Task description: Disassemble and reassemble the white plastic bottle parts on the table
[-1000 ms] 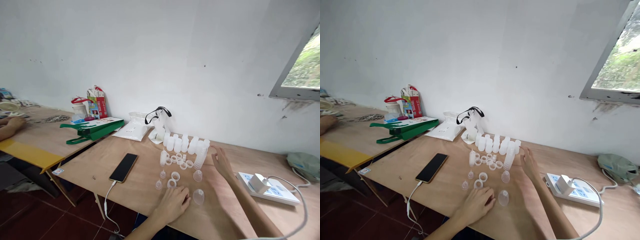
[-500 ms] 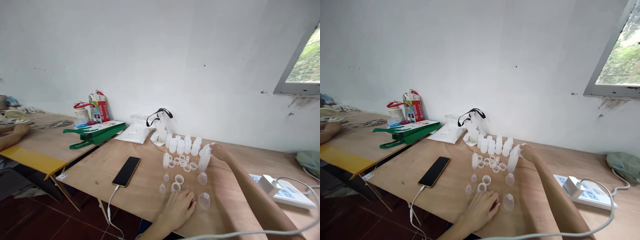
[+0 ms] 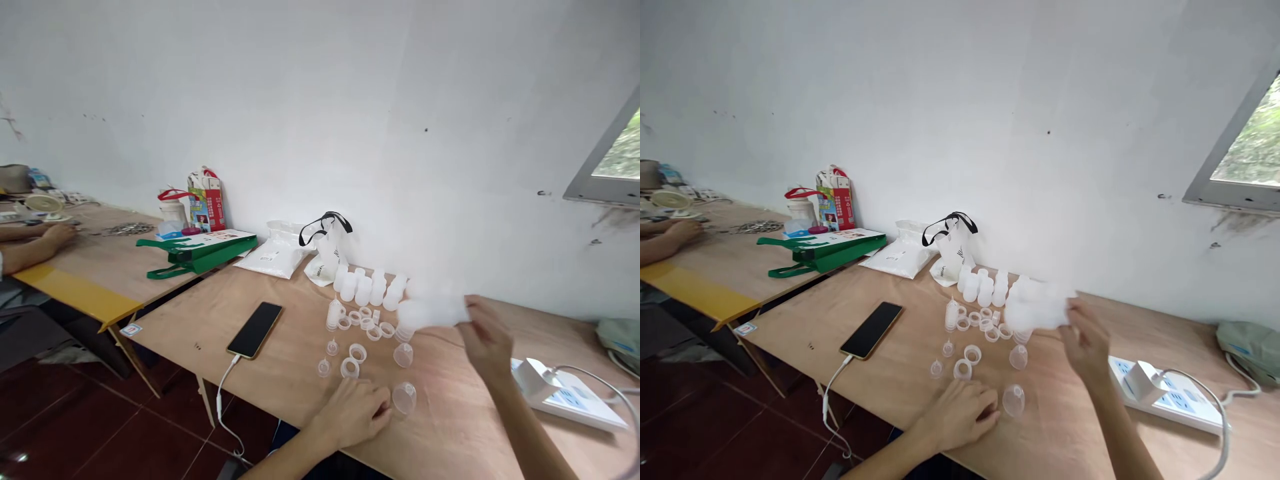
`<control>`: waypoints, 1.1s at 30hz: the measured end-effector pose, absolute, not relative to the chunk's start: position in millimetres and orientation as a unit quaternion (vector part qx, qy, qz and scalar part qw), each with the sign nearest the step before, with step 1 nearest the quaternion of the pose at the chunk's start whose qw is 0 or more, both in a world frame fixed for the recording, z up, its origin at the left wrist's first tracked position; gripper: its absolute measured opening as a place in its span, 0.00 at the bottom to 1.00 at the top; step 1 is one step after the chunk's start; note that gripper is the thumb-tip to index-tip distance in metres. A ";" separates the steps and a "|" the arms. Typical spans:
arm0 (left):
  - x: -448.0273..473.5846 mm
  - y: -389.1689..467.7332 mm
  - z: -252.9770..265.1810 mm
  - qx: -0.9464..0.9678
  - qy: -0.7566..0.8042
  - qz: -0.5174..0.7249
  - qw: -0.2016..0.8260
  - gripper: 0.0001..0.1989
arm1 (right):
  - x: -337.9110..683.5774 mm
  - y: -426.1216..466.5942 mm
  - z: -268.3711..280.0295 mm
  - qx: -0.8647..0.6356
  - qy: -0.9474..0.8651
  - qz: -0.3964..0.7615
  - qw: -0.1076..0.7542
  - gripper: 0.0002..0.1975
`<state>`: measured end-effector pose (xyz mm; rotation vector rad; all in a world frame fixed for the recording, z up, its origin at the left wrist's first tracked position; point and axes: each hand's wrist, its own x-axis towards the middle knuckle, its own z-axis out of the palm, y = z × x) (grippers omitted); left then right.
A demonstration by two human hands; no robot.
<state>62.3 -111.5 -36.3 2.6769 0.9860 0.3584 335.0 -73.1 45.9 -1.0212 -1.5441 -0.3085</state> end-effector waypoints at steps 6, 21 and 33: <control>63.2 -116.9 -35.8 0.952 0.265 0.092 0.122 0.21 | 277.5 -93.1 29.9 -0.405 -0.875 -0.010 0.264 0.13; 64.2 -113.5 -36.4 0.943 0.285 0.124 0.117 0.16 | 279.8 -90.3 27.5 -0.417 -0.876 0.063 0.236 0.19; 65.2 -114.0 -37.9 0.938 0.305 0.105 0.127 0.17 | 298.4 -96.2 -23.8 -0.577 -0.748 0.032 0.326 0.15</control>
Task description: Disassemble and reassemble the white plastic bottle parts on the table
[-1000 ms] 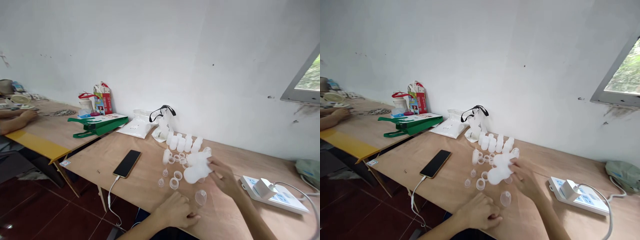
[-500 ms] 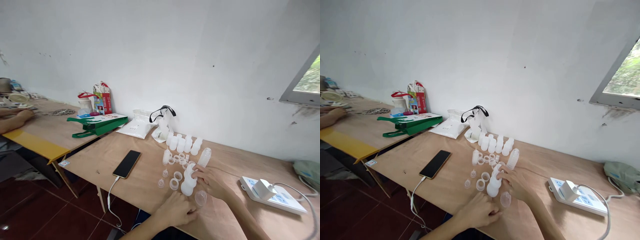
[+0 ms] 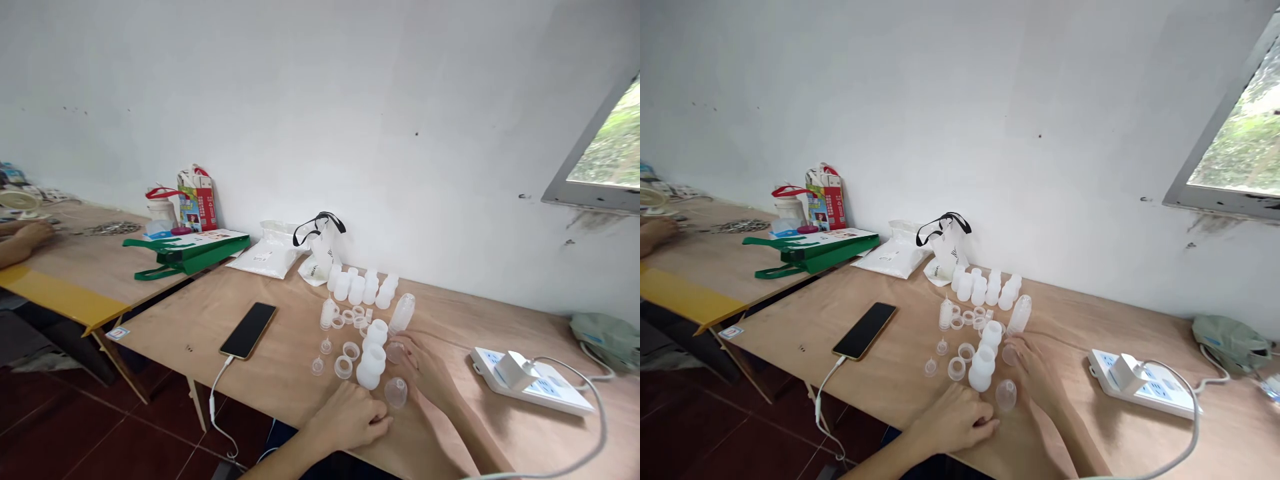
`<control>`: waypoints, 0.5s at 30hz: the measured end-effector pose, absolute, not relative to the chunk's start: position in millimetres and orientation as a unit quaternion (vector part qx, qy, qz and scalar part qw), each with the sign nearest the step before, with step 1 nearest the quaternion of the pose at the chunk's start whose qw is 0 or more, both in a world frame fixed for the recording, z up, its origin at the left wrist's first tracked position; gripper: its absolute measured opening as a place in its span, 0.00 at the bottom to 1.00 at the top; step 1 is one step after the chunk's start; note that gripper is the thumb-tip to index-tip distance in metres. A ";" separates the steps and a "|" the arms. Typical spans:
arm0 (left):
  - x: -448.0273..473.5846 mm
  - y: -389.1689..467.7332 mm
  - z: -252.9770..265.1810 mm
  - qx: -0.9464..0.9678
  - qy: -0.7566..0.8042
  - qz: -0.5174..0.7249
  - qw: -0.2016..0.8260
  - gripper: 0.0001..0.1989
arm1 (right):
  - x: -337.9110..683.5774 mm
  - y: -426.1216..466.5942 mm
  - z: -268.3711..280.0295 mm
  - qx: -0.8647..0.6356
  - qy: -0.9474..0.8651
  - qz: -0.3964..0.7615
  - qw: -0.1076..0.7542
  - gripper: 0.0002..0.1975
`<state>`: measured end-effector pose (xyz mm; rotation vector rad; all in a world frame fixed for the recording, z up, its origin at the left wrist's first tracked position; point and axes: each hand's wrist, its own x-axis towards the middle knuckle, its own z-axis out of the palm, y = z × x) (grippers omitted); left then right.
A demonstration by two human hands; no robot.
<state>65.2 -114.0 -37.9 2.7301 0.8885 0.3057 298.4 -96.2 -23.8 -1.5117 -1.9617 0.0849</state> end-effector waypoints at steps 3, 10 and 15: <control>64.6 -114.0 -36.8 0.937 0.302 0.114 0.133 0.16 | 299.2 -104.2 -31.8 -0.571 -0.755 0.045 0.320 0.15; 63.1 -114.7 -35.5 0.943 0.285 0.135 0.108 0.13 | 301.0 -137.2 -32.9 -0.536 -0.782 -0.008 0.318 0.13; 63.6 -114.4 -37.8 0.944 0.283 0.129 0.107 0.13 | 306.4 -137.8 -47.9 -0.533 -0.797 -0.057 0.277 0.13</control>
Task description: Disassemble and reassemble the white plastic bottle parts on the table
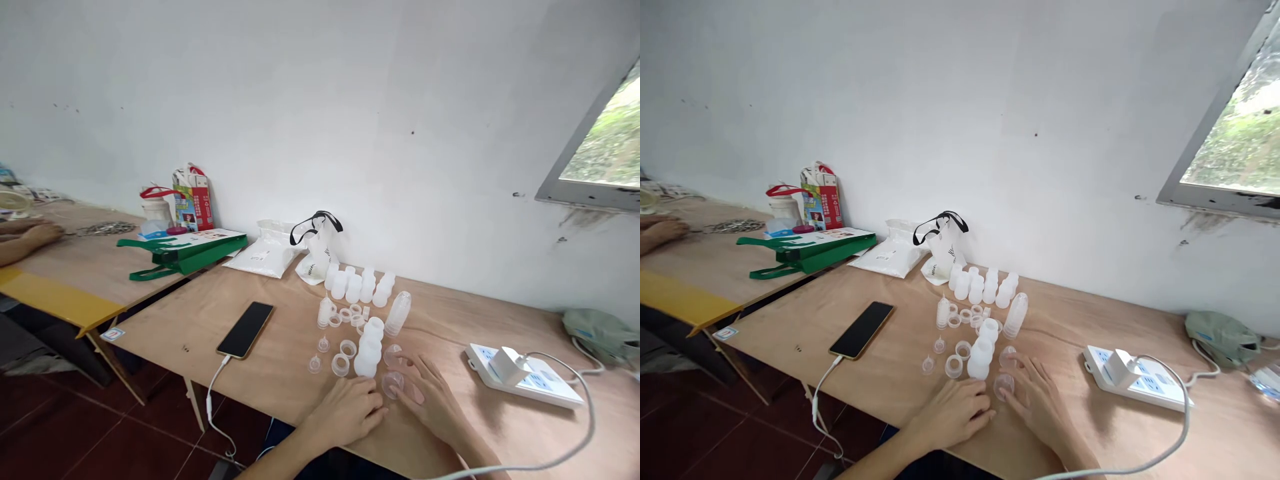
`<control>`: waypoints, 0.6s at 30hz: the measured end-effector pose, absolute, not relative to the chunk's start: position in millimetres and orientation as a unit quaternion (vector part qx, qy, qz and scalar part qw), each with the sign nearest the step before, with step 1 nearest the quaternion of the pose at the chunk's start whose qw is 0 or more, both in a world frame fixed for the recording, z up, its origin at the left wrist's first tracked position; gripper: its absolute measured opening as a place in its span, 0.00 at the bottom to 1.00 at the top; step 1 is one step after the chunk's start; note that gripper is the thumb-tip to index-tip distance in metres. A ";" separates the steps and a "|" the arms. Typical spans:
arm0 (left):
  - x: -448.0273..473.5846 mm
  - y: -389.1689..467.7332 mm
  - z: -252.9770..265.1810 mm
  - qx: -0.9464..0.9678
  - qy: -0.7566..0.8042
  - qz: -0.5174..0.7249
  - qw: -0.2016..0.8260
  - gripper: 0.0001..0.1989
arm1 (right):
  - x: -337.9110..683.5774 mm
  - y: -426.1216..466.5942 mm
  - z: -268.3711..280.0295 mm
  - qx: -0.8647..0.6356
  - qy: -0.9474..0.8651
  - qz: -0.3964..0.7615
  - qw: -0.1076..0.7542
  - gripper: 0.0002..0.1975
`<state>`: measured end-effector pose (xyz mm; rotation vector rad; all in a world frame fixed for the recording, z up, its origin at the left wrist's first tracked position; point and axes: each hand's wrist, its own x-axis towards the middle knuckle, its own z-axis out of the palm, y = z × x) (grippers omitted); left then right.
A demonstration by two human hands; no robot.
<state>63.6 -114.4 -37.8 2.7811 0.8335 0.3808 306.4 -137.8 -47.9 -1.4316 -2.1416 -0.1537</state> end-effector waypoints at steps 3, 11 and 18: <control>64.1 -113.5 -37.4 0.948 0.271 0.129 0.102 0.14 | 306.3 -132.4 -50.1 -0.536 -0.790 -0.075 0.287 0.16; 38.5 -116.7 5.6 0.946 0.224 0.092 0.215 0.15 | 251.1 -147.9 -52.7 -0.523 -0.736 -0.112 0.414 0.08; -28.0 -91.0 39.4 0.872 0.397 0.087 0.271 0.07 | 197.3 -156.3 -51.7 -0.489 -0.808 0.018 0.327 0.08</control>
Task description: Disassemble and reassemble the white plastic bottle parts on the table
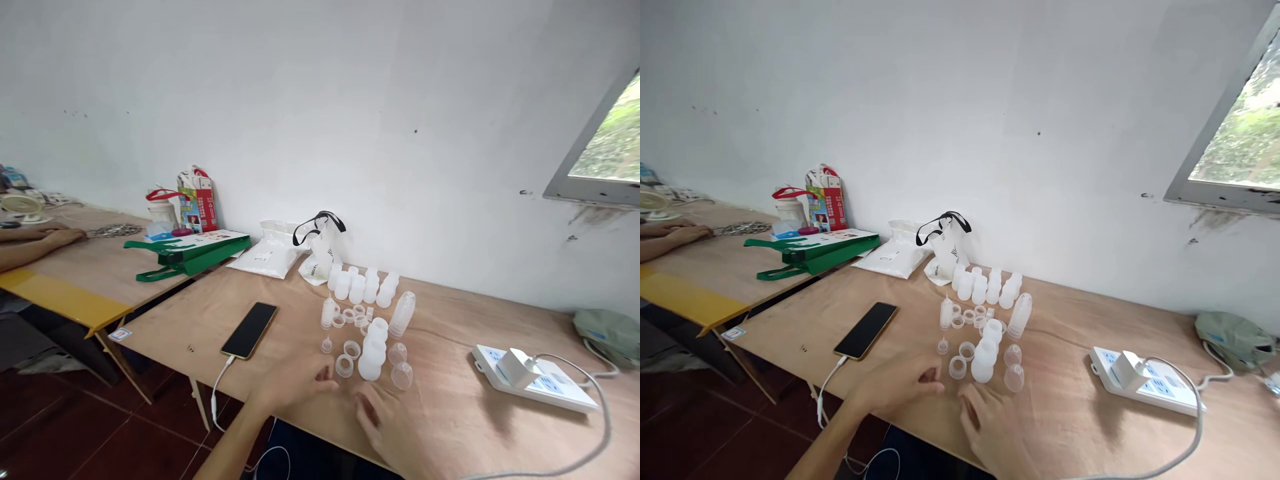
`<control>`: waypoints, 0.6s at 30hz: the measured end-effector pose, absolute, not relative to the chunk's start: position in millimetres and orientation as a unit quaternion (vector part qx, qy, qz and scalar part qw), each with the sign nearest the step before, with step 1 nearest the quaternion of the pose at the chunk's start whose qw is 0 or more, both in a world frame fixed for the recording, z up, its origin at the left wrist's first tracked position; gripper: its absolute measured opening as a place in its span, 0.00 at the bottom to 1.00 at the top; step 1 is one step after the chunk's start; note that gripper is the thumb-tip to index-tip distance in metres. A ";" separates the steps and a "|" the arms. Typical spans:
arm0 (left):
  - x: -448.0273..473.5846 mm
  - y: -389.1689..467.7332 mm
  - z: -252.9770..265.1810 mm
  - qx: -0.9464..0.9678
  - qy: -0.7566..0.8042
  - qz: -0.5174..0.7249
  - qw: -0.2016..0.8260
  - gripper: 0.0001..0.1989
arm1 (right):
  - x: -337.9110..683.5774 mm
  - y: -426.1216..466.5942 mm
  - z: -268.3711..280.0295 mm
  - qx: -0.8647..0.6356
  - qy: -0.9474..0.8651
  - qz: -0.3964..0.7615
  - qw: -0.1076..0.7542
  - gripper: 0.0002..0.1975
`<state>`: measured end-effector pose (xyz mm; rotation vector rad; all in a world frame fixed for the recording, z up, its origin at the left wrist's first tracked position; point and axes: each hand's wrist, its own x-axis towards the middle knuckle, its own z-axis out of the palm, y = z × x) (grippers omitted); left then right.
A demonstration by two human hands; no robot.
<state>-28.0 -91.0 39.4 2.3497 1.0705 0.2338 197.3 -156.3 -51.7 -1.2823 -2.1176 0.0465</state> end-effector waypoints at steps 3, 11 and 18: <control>-44.9 -74.6 33.8 0.851 0.449 0.090 0.257 0.02 | 175.9 -147.4 -54.2 -0.508 -0.816 0.005 0.275 0.08; -45.8 -44.7 -1.9 0.844 0.443 0.042 0.300 0.15 | 161.1 -136.5 -61.1 -0.566 -0.781 -0.071 0.253 0.07; -39.1 -39.9 -1.5 0.852 0.411 0.089 0.313 0.08 | 165.3 -132.3 -72.7 -0.616 -0.742 -0.139 0.225 0.14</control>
